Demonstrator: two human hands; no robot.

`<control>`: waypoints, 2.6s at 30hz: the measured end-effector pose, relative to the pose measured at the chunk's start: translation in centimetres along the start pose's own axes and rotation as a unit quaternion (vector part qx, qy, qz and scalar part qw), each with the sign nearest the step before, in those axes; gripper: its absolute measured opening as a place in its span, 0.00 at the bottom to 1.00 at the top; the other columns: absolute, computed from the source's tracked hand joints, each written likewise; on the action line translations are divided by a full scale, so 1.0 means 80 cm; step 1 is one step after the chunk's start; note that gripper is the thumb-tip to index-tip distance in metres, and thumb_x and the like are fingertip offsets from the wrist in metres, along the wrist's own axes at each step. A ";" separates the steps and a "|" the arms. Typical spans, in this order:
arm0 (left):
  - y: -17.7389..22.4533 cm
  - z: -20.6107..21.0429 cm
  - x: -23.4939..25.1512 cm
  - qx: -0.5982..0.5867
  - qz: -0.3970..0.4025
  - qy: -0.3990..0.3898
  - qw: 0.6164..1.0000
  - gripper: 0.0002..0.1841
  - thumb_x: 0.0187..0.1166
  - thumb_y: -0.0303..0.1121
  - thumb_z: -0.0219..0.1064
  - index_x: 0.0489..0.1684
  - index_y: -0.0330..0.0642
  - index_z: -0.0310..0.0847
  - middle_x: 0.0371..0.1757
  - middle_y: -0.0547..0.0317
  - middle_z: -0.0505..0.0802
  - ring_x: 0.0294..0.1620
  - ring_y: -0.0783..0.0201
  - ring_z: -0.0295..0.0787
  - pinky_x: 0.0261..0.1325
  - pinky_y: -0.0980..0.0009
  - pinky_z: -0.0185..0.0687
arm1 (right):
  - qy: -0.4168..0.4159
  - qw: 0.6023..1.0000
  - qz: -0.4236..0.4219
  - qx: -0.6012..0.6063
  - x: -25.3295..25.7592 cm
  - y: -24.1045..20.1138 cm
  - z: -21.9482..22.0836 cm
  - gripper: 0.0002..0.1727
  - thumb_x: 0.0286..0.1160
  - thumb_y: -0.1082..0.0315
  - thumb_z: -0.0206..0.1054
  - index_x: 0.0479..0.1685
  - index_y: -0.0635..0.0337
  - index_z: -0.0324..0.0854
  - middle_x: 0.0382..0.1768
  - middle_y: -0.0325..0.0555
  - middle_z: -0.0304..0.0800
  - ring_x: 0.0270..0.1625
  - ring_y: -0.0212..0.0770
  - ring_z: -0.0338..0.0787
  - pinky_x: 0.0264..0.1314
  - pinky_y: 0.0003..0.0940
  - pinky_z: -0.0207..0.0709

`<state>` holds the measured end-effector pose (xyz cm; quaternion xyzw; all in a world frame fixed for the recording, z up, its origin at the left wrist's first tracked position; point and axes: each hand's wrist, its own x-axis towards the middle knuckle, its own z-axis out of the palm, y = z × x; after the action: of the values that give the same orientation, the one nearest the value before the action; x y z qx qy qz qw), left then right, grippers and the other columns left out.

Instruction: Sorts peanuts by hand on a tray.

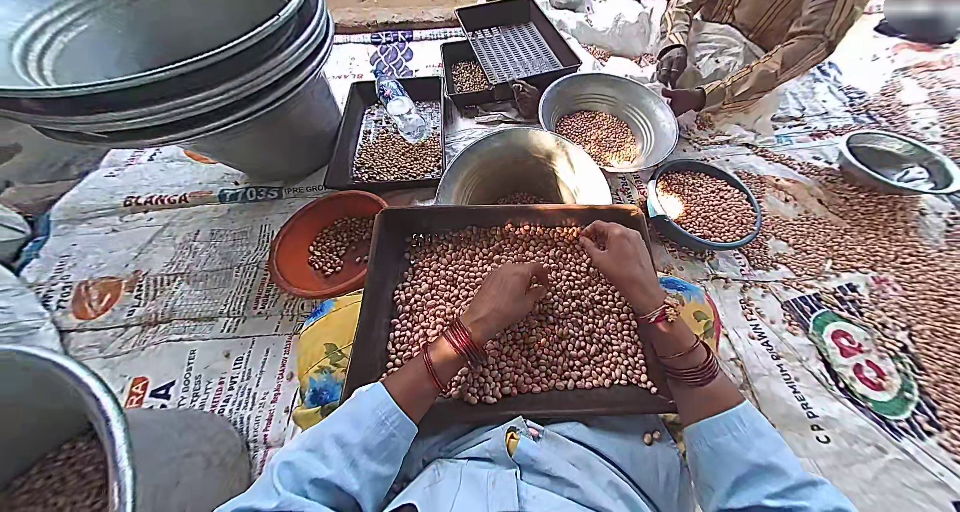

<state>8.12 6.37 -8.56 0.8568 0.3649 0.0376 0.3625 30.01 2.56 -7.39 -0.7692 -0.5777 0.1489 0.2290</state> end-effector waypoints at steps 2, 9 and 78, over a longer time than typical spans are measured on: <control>0.002 -0.004 -0.006 -0.029 0.012 -0.017 0.999 0.13 0.86 0.34 0.62 0.60 0.40 0.87 0.37 0.50 0.91 0.35 0.56 0.85 0.48 0.55 0.80 | -0.047 0.996 0.001 -0.074 0.006 -0.007 0.008 0.14 0.81 0.62 0.69 0.53 0.62 0.90 0.46 0.60 0.91 0.53 0.62 0.91 0.55 0.62 0.80; -0.008 -0.001 -0.035 -0.153 0.003 -0.084 0.985 0.12 0.87 0.38 0.64 0.59 0.45 0.87 0.29 0.62 0.83 0.25 0.69 0.72 0.37 0.66 0.73 | -0.082 0.990 0.021 -0.116 0.009 -0.012 0.016 0.17 0.82 0.57 0.65 0.59 0.58 0.89 0.56 0.56 0.93 0.61 0.59 0.91 0.60 0.62 0.78; 0.007 0.072 -0.065 0.152 0.166 0.002 0.974 0.08 0.80 0.26 0.66 0.46 0.38 0.92 0.42 0.43 0.91 0.48 0.42 0.91 0.46 0.49 0.87 | -0.107 0.991 -0.071 -0.047 -0.183 0.032 0.015 0.09 0.75 0.68 0.68 0.45 0.60 0.92 0.38 0.57 0.93 0.39 0.58 0.94 0.40 0.57 0.84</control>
<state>6.52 -0.70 -11.37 0.9503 0.2201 0.0426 0.2160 27.34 -11.79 -10.28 -0.7162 -0.6581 0.1861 0.1392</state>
